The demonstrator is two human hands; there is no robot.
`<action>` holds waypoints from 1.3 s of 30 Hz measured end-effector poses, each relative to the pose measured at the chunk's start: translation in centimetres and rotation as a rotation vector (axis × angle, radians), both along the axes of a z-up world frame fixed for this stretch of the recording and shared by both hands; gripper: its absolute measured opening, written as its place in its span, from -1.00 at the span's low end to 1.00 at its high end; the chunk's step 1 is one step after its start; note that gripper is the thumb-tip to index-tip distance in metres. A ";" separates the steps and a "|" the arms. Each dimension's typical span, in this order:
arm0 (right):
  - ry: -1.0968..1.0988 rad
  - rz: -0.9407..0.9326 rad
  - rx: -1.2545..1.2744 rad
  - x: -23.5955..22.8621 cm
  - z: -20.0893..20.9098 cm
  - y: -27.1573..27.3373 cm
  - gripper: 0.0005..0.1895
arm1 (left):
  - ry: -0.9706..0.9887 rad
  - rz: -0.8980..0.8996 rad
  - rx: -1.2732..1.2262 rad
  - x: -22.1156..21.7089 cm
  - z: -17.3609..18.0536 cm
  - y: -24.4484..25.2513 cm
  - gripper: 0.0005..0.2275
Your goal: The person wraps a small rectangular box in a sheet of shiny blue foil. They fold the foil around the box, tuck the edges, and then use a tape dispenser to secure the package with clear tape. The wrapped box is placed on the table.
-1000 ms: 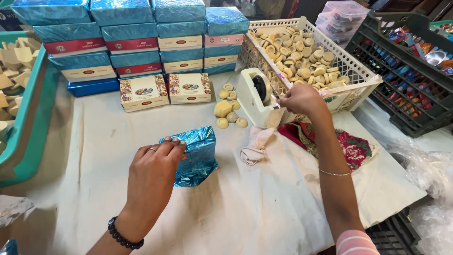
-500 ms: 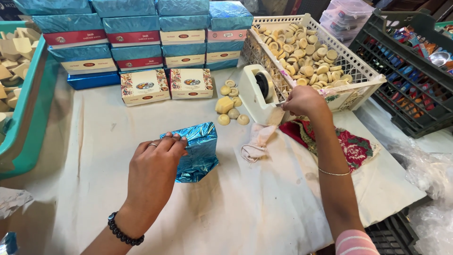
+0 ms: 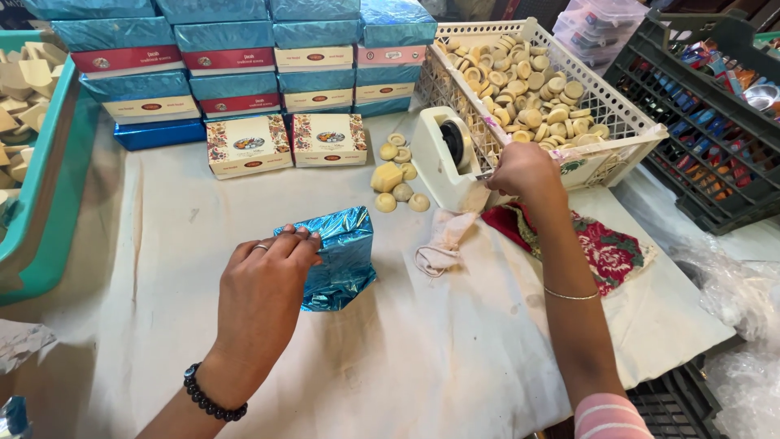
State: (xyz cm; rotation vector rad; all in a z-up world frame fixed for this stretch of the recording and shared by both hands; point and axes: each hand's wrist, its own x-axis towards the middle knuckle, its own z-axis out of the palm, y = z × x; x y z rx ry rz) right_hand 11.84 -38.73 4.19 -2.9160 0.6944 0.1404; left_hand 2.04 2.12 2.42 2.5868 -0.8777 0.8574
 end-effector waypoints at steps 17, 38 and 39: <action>-0.008 -0.039 -0.233 -2.5 1.5 1.6 -0.69 | -0.009 0.013 -0.018 0.3 -0.3 0.0 -0.82; 0.264 0.676 0.198 -3.8 7.9 20.8 -0.57 | -0.104 0.030 0.054 0.8 -2.1 -1.1 -0.77; 0.281 0.685 0.160 -3.3 8.0 21.0 -0.57 | -0.094 0.033 0.060 0.9 -2.1 -1.1 -0.77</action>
